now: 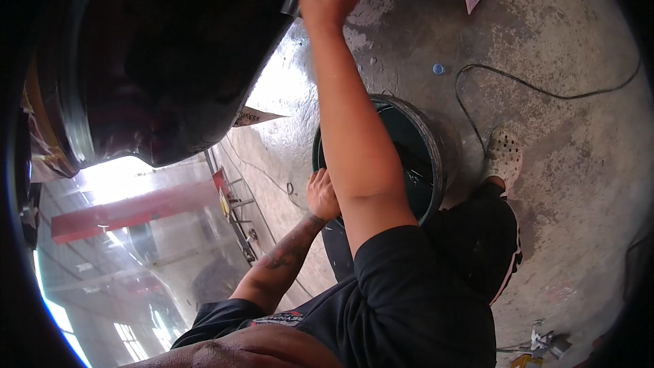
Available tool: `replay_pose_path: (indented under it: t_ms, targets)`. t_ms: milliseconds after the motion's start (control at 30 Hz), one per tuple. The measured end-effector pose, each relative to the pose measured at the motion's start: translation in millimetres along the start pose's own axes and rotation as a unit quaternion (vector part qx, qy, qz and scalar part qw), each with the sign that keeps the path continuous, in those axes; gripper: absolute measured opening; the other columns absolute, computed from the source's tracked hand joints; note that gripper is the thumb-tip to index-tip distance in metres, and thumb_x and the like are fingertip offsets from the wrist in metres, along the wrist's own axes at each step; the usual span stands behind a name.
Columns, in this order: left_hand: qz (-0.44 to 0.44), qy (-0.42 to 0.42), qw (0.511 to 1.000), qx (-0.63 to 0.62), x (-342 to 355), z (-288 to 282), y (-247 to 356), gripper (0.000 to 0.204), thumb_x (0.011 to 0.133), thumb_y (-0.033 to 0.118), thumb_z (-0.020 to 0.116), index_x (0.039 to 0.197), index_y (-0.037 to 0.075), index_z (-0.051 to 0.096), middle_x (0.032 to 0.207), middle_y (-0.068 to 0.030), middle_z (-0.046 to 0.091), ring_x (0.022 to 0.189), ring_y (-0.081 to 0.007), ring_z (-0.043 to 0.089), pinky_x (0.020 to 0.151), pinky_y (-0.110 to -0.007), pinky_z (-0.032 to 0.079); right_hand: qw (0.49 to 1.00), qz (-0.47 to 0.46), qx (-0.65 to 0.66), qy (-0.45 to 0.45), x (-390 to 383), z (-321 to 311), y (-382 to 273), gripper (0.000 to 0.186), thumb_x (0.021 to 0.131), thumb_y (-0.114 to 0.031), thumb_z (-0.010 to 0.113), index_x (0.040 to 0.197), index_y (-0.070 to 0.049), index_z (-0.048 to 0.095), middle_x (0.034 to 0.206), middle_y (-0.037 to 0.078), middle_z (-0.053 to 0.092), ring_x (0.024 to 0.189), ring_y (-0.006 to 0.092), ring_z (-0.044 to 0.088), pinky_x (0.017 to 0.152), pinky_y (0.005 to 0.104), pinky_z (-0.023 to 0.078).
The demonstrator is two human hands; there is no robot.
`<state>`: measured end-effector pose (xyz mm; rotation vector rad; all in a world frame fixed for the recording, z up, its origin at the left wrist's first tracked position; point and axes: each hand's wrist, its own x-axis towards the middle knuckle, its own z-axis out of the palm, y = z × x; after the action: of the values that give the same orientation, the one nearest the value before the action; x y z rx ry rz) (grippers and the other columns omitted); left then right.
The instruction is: The person sands the surface of a black car panel using a sanding block, frequently dipping a cloth into a bucket of water to wet the area.
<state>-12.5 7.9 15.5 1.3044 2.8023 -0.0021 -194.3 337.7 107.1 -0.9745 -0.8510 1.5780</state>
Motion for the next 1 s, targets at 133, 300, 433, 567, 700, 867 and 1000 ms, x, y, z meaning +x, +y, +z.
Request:
replay_pose_path:
  t_ms: [133, 300, 433, 567, 700, 867, 1000]
  targets:
    - [-0.002, -0.007, 1.0, 0.0, 1.5, 2.3, -0.6, 0.031, 0.062, 0.021, 0.078, 0.09, 0.014, 0.069, 0.101, -0.0059, 0.062, 0.094, -0.0289, 0.06, 0.084, -0.043, 0.047, 0.999, 0.031, 0.008, 0.004, 9.1, 3.5, 16.3, 0.046, 0.09, -0.029, 0.076, 0.122, 0.001, 0.061, 0.117, 0.023, 0.06, 0.114, 0.0368, 0.056, 0.103, 0.0473, 0.042]
    - [-0.01, -0.009, 1.0, 0.005, -0.3, -3.1, -1.0, 0.03, 0.062, 0.022, 0.077, 0.091, 0.015, 0.07, 0.103, -0.0062, 0.063, 0.094, -0.029, 0.061, 0.084, -0.044, 0.047, 0.999, -0.021, 0.037, -0.029, -3.7, 1.7, -19.6, 0.043, 0.092, -0.027, 0.075, 0.123, -0.001, 0.061, 0.123, 0.023, 0.057, 0.118, 0.0389, 0.054, 0.106, 0.0476, 0.042]
    - [0.025, 0.028, 0.999, -0.002, -2.7, 4.4, -7.5, 0.027, 0.069, 0.026, 0.075, 0.091, 0.012, 0.07, 0.1, -0.0063, 0.064, 0.093, -0.0287, 0.061, 0.084, -0.044, 0.047, 0.99, -0.114, 0.034, -0.075, -61.5, -4.1, 7.0, 0.052, 0.088, -0.024, 0.078, 0.132, -0.006, 0.056, 0.13, 0.023, 0.05, 0.123, 0.0417, 0.054, 0.102, 0.0489, 0.048]
    - [0.032, 0.051, 0.998, -0.013, -3.8, 6.6, -10.8, 0.03, 0.073, 0.03, 0.073, 0.095, 0.01, 0.071, 0.095, -0.0057, 0.063, 0.092, -0.0281, 0.06, 0.084, -0.045, 0.047, 0.973, -0.217, 0.013, -0.082, -119.6, -7.6, 11.3, 0.055, 0.081, -0.021, 0.082, 0.13, -0.008, 0.06, 0.135, 0.022, 0.051, 0.121, 0.0417, 0.052, 0.102, 0.0504, 0.045]
    - [0.009, -0.012, 1.0, 0.008, -0.9, -2.1, -3.8, 0.039, 0.063, 0.027, 0.079, 0.101, 0.016, 0.073, 0.099, -0.0046, 0.063, 0.096, -0.0273, 0.061, 0.084, -0.043, 0.048, 0.952, -0.3, 0.018, -0.054, -40.6, 12.3, -1.3, 0.051, 0.083, -0.019, 0.081, 0.128, -0.008, 0.062, 0.137, 0.019, 0.054, 0.124, 0.0393, 0.052, 0.105, 0.0487, 0.041]
    - [-0.011, -0.025, 1.0, -0.008, 4.0, -4.1, 1.5, 0.038, 0.063, 0.022, 0.079, 0.1, 0.019, 0.073, 0.098, -0.0042, 0.061, 0.096, -0.0266, 0.06, 0.086, -0.042, 0.047, 0.953, -0.299, 0.015, -0.042, -6.0, 8.7, -44.8, 0.046, 0.09, -0.013, 0.073, 0.133, -0.002, 0.062, 0.136, 0.021, 0.06, 0.127, 0.0391, 0.053, 0.106, 0.0482, 0.042]
    - [0.007, 0.011, 1.0, -0.011, -3.8, 3.2, -7.0, 0.036, 0.063, 0.023, 0.077, 0.098, 0.016, 0.073, 0.099, -0.0041, 0.062, 0.096, -0.0265, 0.059, 0.087, -0.042, 0.047, 0.934, -0.333, 0.004, -0.13, -105.8, -2.6, -18.6, 0.053, 0.083, -0.021, 0.082, 0.132, -0.01, 0.064, 0.141, 0.019, 0.054, 0.126, 0.0363, 0.051, 0.105, 0.0489, 0.041]
